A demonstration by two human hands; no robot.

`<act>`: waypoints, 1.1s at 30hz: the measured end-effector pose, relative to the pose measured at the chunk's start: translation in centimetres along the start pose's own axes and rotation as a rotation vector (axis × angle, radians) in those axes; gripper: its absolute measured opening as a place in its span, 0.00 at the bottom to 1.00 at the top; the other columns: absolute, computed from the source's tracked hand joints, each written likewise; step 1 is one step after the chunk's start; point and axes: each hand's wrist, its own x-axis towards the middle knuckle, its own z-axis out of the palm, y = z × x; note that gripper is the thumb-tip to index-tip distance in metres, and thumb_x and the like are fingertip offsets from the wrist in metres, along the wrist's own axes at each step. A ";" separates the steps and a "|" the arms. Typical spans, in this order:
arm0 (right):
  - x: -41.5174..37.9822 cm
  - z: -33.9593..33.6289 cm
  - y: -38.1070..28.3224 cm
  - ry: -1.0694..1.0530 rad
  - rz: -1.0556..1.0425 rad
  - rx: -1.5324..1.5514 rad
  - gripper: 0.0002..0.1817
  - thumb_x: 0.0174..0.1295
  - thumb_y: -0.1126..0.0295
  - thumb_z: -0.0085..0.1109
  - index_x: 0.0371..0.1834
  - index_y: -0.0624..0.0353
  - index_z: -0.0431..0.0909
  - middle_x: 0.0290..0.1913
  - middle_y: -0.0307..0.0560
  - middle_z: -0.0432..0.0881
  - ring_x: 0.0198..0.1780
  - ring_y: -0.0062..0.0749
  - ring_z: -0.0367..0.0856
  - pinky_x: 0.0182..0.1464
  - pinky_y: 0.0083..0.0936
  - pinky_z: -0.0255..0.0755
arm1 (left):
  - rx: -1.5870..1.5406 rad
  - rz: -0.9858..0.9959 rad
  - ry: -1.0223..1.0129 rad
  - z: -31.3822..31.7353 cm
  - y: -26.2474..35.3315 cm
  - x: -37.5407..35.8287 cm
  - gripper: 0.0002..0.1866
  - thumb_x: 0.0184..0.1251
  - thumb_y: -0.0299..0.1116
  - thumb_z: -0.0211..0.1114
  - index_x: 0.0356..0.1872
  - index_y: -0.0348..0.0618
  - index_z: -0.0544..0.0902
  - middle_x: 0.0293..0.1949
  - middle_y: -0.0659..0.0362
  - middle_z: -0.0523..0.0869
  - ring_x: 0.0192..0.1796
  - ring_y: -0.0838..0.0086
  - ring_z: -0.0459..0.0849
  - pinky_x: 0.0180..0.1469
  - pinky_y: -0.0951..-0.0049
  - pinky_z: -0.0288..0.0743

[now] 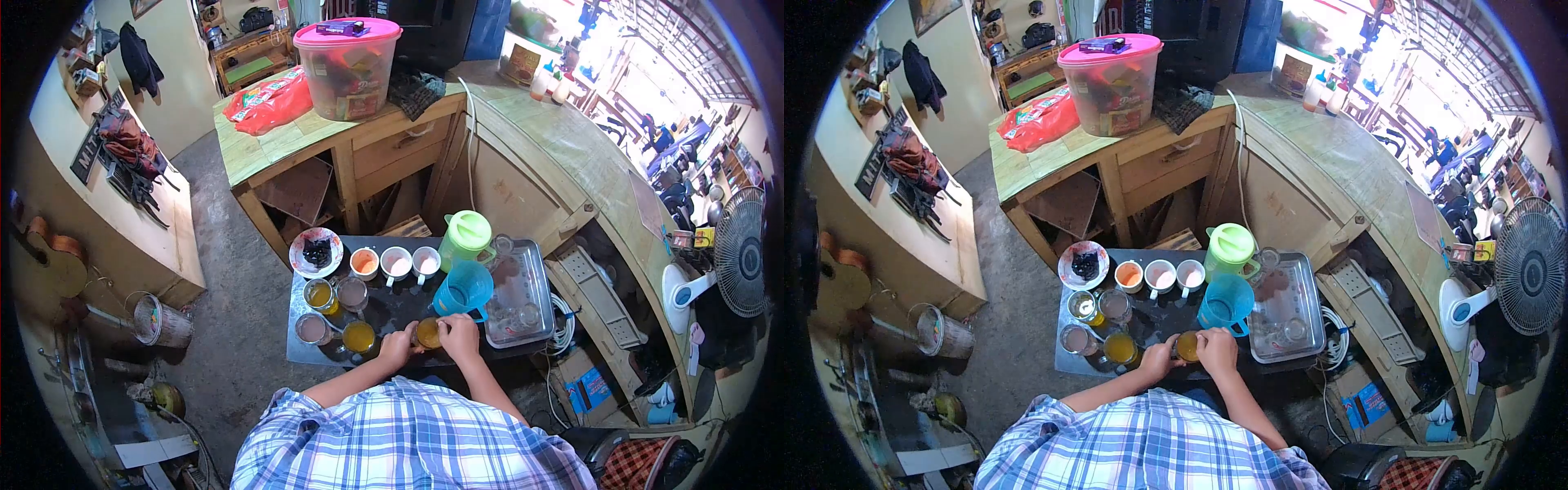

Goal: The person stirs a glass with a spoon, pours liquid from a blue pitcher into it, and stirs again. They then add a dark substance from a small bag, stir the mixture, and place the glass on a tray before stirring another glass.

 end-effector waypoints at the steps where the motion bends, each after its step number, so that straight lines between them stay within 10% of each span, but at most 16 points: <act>1: 0.0 0.1 0.1 0.000 -0.001 0.000 0.08 0.54 0.68 0.63 0.31 0.60 0.87 0.33 0.54 0.86 0.37 0.49 0.84 0.43 0.40 0.77 | 0.030 -0.010 -0.028 -0.4 0.3 -0.1 0.43 0.47 0.47 0.77 0.65 0.46 0.69 0.32 0.45 0.86 0.37 0.49 0.86 0.39 0.52 0.78; 25: 0.3 -1.4 -0.4 -0.092 0.151 0.135 0.08 0.56 0.68 0.61 0.31 0.58 0.87 0.35 0.51 0.86 0.40 0.48 0.84 0.46 0.38 0.76 | 0.015 0.036 -0.019 -0.6 0.0 0.1 0.42 0.47 0.46 0.78 0.65 0.45 0.69 0.31 0.44 0.86 0.36 0.46 0.85 0.38 0.51 0.78; 33: 0.4 -8.1 -4.8 0.081 -0.090 0.121 0.05 0.55 0.73 0.62 0.31 0.57 0.87 0.34 0.46 0.86 0.38 0.43 0.82 0.45 0.35 0.75 | 0.042 -0.008 -0.087 -1.3 0.7 0.1 0.40 0.50 0.44 0.76 0.65 0.45 0.68 0.34 0.46 0.87 0.39 0.51 0.86 0.41 0.52 0.77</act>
